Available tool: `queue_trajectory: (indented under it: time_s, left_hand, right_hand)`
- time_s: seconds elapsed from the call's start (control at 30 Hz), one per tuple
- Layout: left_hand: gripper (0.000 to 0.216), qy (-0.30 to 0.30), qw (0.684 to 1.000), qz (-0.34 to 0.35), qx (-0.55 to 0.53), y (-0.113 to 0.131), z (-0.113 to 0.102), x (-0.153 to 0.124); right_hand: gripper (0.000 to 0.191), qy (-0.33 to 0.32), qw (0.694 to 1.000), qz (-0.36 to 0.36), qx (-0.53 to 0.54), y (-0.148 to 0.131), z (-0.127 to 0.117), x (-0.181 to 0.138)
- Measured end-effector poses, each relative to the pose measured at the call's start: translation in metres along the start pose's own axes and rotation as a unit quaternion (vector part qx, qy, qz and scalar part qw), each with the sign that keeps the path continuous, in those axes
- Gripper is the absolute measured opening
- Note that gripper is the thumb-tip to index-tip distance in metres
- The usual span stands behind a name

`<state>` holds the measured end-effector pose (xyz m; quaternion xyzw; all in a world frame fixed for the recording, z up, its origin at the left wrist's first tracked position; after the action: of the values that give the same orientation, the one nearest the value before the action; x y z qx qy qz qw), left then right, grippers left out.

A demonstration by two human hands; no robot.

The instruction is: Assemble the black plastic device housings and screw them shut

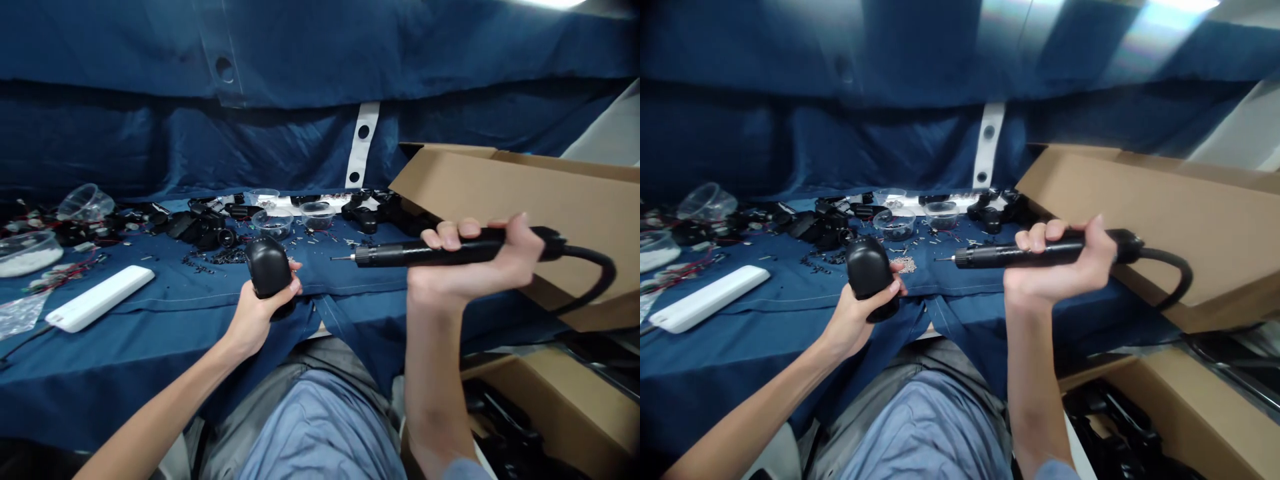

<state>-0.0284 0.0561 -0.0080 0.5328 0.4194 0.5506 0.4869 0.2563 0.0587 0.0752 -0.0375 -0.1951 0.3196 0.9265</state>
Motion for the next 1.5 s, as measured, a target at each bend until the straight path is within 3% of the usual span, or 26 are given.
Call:
queue_trajectory:
  time_s: [0.27,0.63,1.1,1.5]
  left_hand:
    - [0.035,-0.003,0.991,-0.049,-0.126,-0.001,0.008,-0.015]
    - [0.037,-0.02,0.983,-0.087,-0.16,0.003,0.011,-0.019]
    - [0.031,0.023,0.967,-0.143,-0.211,0.003,0.014,-0.025]
    - [0.033,0.055,0.967,-0.15,-0.199,-0.002,0.013,-0.026]
  right_hand:
    - [0.022,-0.034,0.999,0.037,0.006,-0.01,0.02,-0.045]
    - [0.02,-0.062,0.994,0.073,0.045,-0.006,0.023,-0.049]
    - [0.025,-0.058,0.993,0.063,0.083,-0.004,0.025,-0.054]
    - [0.022,-0.122,0.99,0.036,0.064,-0.006,0.019,-0.062]
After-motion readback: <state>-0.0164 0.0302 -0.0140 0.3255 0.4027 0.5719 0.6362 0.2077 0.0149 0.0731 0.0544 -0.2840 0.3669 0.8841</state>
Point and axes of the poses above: each hand's wrist, its own x-axis towards the middle knuckle, its own z-axis out of the palm, y = z × x, the point moved 6 cm from there along x, towards the middle knuckle, and after that the axes turned 8 degrees about x, right-handed, at the moved point
